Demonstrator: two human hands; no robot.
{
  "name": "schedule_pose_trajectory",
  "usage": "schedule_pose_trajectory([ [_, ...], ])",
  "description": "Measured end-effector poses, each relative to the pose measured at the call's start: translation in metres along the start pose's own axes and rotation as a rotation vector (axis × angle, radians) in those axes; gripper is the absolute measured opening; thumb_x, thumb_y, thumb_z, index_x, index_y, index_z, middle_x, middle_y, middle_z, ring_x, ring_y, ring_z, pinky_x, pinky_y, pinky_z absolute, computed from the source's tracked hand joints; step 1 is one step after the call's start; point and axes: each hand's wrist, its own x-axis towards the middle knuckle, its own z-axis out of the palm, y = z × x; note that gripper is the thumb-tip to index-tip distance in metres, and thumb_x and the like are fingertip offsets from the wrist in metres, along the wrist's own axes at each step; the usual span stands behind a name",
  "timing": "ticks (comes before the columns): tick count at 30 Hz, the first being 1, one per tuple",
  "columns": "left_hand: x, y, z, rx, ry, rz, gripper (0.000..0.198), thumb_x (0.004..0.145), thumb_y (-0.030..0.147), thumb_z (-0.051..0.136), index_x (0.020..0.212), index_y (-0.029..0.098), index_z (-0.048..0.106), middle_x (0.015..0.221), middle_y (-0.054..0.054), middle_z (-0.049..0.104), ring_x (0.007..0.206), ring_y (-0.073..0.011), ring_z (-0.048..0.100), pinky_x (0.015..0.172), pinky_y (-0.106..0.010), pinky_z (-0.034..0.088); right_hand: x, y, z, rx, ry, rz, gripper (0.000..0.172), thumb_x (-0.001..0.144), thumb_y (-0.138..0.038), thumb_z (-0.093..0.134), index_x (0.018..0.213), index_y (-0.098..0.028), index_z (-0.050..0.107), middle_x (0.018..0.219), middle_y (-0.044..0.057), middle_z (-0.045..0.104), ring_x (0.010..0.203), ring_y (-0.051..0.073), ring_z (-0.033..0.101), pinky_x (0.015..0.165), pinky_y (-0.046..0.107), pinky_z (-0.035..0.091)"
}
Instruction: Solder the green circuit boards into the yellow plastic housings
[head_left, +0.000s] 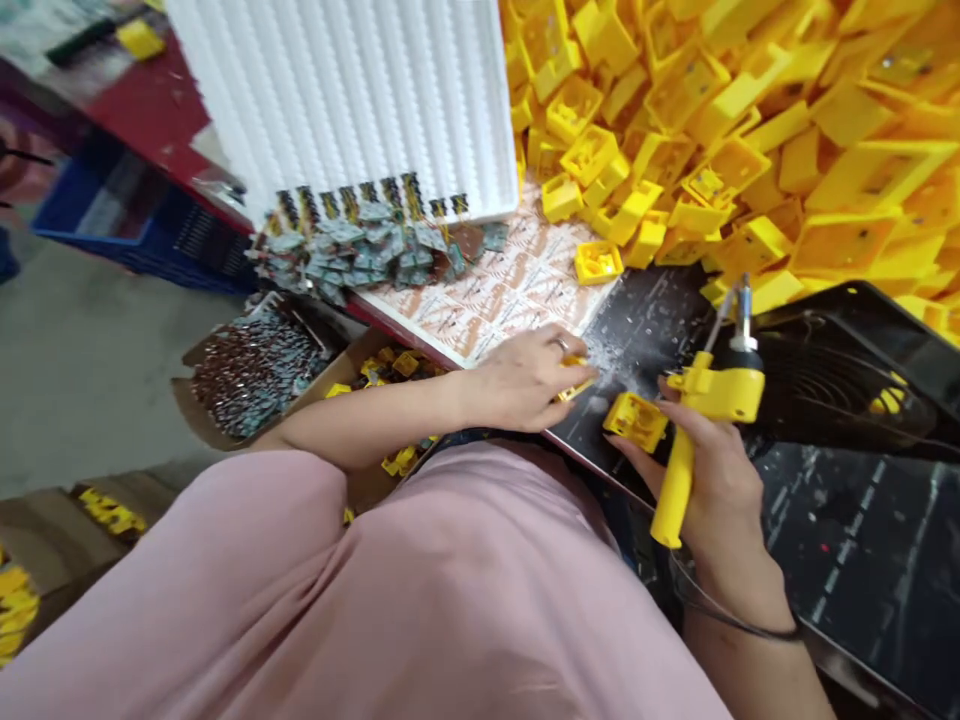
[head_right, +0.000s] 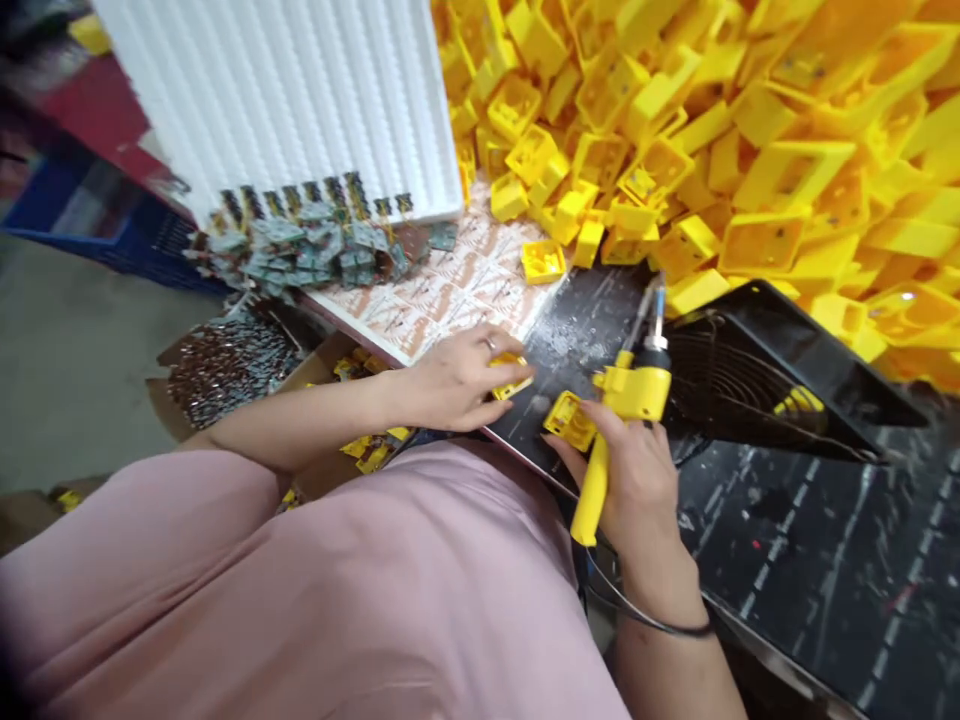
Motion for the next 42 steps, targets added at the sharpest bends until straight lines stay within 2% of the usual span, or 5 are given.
schedule_pose_trajectory([
  [5, -0.002, -0.013, 0.001, -0.162, -0.006, 0.272, 0.051, 0.103, 0.014, 0.048, 0.152, 0.010, 0.061, 0.165, -0.017, 0.056, 0.156, -0.0212, 0.052, 0.125, -0.034, 0.050, -0.003, 0.002, 0.003, 0.067, 0.026, -0.010, 0.069, 0.094, -0.035, 0.084, 0.155, -0.027, 0.053, 0.115, 0.009, 0.080, 0.096, 0.030, 0.080, 0.083, 0.044, 0.066],
  [11, 0.006, -0.083, -0.062, 0.386, -0.046, -0.279, 0.029, 0.103, 0.025, 0.053, 0.112, 0.013, 0.078, 0.148, -0.017, 0.069, 0.145, -0.0387, 0.057, 0.120, -0.074, 0.043, 0.006, -0.004, -0.001, 0.113, -0.007, -0.019, 0.076, 0.089, -0.033, 0.089, 0.154, -0.025, 0.051, 0.128, 0.014, 0.077, 0.106, 0.033, 0.080, 0.095, 0.050, 0.065],
  [18, 0.000, -0.152, -0.073, 0.347, -0.142, -0.248, 0.031, 0.079, 0.027, 0.076, 0.108, 0.021, 0.081, 0.150, -0.010, 0.068, 0.150, -0.0435, 0.047, 0.128, -0.072, 0.028, 0.013, -0.014, 0.006, 0.066, -0.012, -0.058, 0.067, 0.089, -0.033, 0.090, 0.144, -0.017, 0.056, 0.117, 0.014, 0.078, 0.099, 0.030, 0.079, 0.087, 0.043, 0.063],
  [35, -0.024, -0.192, -0.126, -0.857, 0.648, -0.423, 0.062, 0.064, 0.071, 0.097, 0.088, 0.021, 0.070, 0.094, -0.002, 0.081, 0.096, -0.0237, 0.077, 0.098, -0.060, 0.065, 0.027, -0.023, 0.029, 0.051, -0.140, -0.092, 0.052, 0.100, -0.027, 0.072, 0.148, -0.026, 0.052, 0.105, 0.006, 0.078, 0.086, 0.025, 0.076, 0.080, 0.039, 0.062],
  [42, 0.010, -0.154, -0.121, -1.015, 0.385, -0.389, 0.039, 0.077, 0.044, 0.090, 0.095, 0.019, 0.068, 0.109, -0.008, 0.081, 0.097, -0.0220, 0.076, 0.093, -0.052, 0.066, 0.030, -0.028, 0.030, 0.004, -0.075, -0.087, 0.039, 0.103, -0.034, 0.071, 0.138, -0.022, 0.058, 0.085, 0.001, 0.070, 0.072, 0.021, 0.069, 0.068, 0.033, 0.056],
])
